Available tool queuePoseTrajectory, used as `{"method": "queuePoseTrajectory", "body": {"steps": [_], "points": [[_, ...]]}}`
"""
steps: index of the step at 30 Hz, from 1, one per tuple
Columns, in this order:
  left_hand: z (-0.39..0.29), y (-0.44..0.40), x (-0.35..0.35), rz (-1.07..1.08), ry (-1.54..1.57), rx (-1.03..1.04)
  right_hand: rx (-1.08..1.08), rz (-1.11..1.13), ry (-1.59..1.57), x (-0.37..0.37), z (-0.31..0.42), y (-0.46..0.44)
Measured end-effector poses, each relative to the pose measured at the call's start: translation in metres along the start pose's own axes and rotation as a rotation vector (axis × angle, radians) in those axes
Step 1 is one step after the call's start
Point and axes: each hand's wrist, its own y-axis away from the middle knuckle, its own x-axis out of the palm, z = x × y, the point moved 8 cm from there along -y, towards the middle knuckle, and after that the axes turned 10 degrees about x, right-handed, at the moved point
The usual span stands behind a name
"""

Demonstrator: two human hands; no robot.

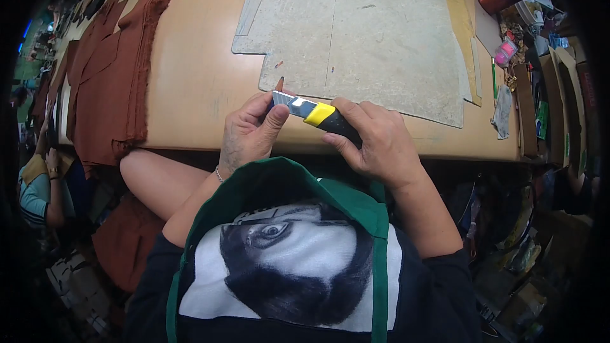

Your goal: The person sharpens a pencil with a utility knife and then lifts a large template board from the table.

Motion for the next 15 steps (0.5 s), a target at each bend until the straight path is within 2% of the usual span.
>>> {"method": "queuePoseTrajectory", "body": {"steps": [13,15], "points": [[0.0027,0.0034,-0.0066,-0.043,-0.152,-0.124,-0.014,-0.098,0.170,-0.0031,0.0039,0.0014],[0.0036,0.0063,-0.0057,-0.024,-0.133,-0.219,-0.005,-0.102,0.164,-0.0032,0.0046,0.0010]]}}
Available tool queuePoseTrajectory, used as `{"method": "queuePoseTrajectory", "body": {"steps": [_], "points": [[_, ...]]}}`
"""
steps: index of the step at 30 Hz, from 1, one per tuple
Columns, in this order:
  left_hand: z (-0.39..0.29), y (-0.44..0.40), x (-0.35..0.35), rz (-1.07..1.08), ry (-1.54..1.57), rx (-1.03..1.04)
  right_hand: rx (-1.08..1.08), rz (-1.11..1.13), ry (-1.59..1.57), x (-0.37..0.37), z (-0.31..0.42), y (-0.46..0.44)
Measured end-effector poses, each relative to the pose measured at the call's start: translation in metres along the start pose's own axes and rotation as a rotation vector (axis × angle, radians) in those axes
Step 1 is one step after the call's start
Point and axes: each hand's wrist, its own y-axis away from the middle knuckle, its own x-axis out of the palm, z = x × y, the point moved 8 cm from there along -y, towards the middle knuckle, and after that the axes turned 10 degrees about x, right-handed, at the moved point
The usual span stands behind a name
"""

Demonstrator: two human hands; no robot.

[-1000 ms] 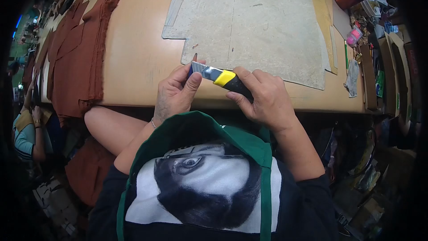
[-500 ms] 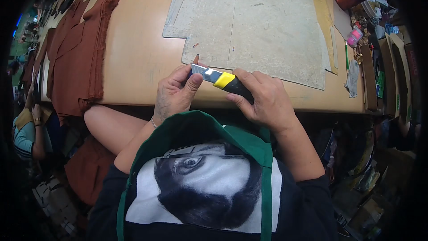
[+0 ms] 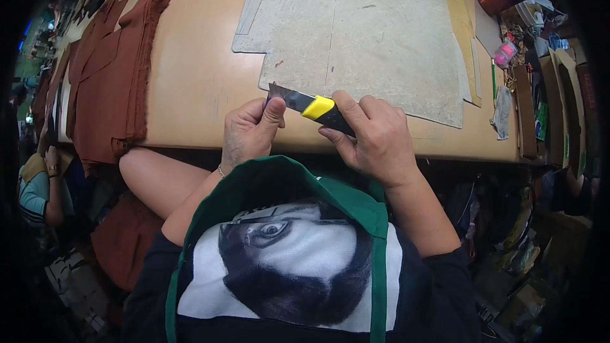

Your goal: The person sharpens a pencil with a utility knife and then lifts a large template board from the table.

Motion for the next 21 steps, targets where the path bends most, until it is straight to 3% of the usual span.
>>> {"method": "queuePoseTrajectory", "body": {"steps": [4,10,21], "points": [[0.002,0.000,0.005,0.061,-0.061,0.027,0.051,-0.096,-0.091,-0.007,-0.011,-0.004],[0.007,-0.002,0.014,0.198,0.503,-0.170,0.051,-0.081,-0.132,-0.009,-0.017,-0.003],[0.002,0.004,0.013,0.185,0.480,-0.137,0.022,0.105,-0.122,0.005,-0.004,0.000]]}}
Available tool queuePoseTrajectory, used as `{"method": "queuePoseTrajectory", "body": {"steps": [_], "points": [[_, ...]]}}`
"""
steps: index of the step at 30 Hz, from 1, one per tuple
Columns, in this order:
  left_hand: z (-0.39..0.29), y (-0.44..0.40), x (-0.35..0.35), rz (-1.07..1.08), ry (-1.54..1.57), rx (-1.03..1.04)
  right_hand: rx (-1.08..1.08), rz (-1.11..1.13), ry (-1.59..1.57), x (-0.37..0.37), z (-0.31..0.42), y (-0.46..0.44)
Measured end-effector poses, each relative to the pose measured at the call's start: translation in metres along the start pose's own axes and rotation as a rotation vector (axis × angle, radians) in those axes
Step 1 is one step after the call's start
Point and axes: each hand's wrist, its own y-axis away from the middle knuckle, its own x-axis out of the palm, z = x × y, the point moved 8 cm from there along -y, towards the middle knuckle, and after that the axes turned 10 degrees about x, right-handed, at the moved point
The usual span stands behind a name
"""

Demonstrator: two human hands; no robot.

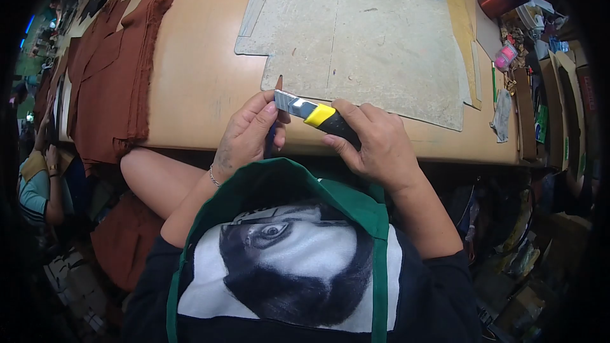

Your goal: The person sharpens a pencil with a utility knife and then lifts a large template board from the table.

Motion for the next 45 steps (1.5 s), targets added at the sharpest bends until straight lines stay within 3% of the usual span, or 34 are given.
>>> {"method": "queuePoseTrajectory", "body": {"steps": [19,25,43,45], "points": [[-0.004,0.001,0.001,0.010,-0.127,0.001,-0.024,-0.024,0.046,0.001,0.004,0.001],[-0.009,-0.003,-0.005,-0.112,-0.290,0.318,-0.046,-0.037,0.054,0.002,0.004,0.001],[-0.016,-0.001,-0.014,-0.235,-0.457,0.284,-0.058,-0.168,0.180,-0.004,0.010,-0.001],[-0.018,-0.001,-0.015,-0.236,-0.443,0.178,-0.034,-0.185,0.167,-0.005,0.009,-0.002]]}}
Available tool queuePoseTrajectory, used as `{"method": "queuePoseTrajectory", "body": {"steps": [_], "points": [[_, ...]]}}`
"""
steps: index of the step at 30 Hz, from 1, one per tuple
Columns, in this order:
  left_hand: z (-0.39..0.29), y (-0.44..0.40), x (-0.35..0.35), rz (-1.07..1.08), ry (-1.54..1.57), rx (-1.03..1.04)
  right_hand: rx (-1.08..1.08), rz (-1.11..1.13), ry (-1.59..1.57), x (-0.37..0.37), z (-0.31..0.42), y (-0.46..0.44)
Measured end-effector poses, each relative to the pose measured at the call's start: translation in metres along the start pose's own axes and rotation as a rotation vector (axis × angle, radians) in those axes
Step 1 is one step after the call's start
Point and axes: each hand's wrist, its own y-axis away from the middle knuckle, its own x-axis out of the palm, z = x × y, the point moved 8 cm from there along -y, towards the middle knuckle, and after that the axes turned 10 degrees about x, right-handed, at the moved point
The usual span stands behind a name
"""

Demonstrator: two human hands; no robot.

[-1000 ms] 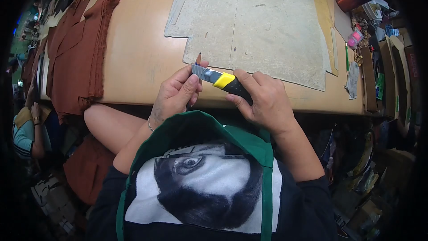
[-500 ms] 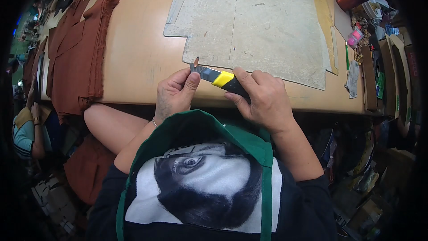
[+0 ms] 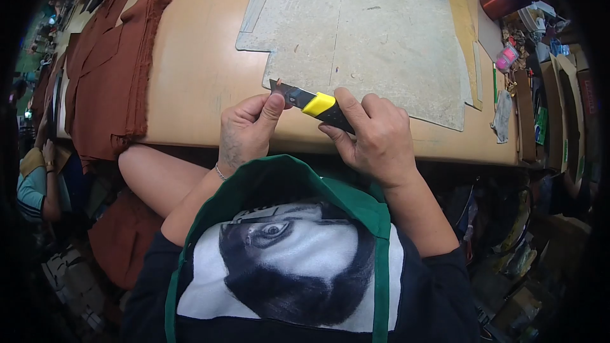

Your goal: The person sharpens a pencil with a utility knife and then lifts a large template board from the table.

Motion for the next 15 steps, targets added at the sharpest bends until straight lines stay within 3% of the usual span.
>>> {"method": "queuePoseTrajectory", "body": {"steps": [4,7,11,15], "points": [[0.013,0.007,0.001,0.020,-0.013,0.008,0.142,-0.223,-0.035,-0.022,-0.035,-0.012],[0.022,0.007,0.004,0.116,0.265,-0.212,0.145,-0.195,-0.101,-0.031,-0.035,-0.017],[0.022,0.004,0.006,0.159,0.563,-0.301,0.106,0.001,-0.216,-0.006,-0.022,-0.009],[0.019,0.007,0.004,0.156,0.545,-0.312,0.069,0.163,-0.279,0.017,-0.006,0.002]]}}
